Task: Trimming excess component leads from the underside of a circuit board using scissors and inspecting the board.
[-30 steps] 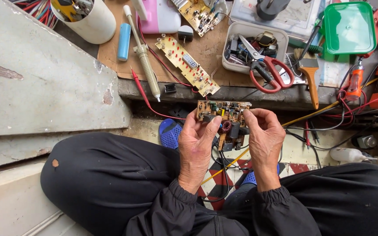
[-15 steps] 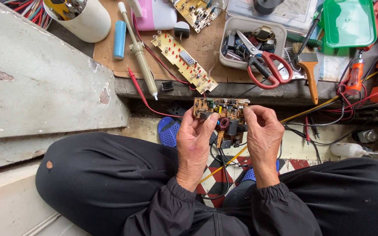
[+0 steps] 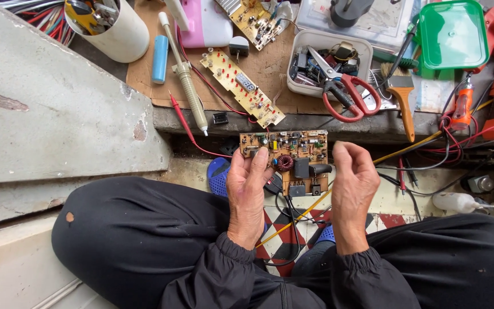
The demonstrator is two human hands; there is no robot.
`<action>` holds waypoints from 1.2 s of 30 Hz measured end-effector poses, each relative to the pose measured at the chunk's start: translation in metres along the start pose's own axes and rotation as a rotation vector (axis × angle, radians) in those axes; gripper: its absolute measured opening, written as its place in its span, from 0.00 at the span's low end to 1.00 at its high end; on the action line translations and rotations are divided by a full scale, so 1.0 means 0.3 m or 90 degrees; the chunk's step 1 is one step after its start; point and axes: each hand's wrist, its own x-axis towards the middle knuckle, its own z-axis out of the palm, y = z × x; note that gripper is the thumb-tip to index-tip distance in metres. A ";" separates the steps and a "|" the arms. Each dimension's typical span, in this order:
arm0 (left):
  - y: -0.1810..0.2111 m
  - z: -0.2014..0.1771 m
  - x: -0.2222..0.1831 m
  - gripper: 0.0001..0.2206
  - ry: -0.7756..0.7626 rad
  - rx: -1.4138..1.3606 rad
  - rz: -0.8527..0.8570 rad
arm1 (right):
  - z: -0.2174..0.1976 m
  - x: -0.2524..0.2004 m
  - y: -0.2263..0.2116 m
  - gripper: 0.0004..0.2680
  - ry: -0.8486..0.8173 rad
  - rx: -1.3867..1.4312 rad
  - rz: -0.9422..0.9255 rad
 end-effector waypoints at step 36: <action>0.018 -0.027 0.023 0.14 -0.002 -0.182 -0.006 | -0.021 -0.035 0.075 0.13 -0.132 0.255 0.229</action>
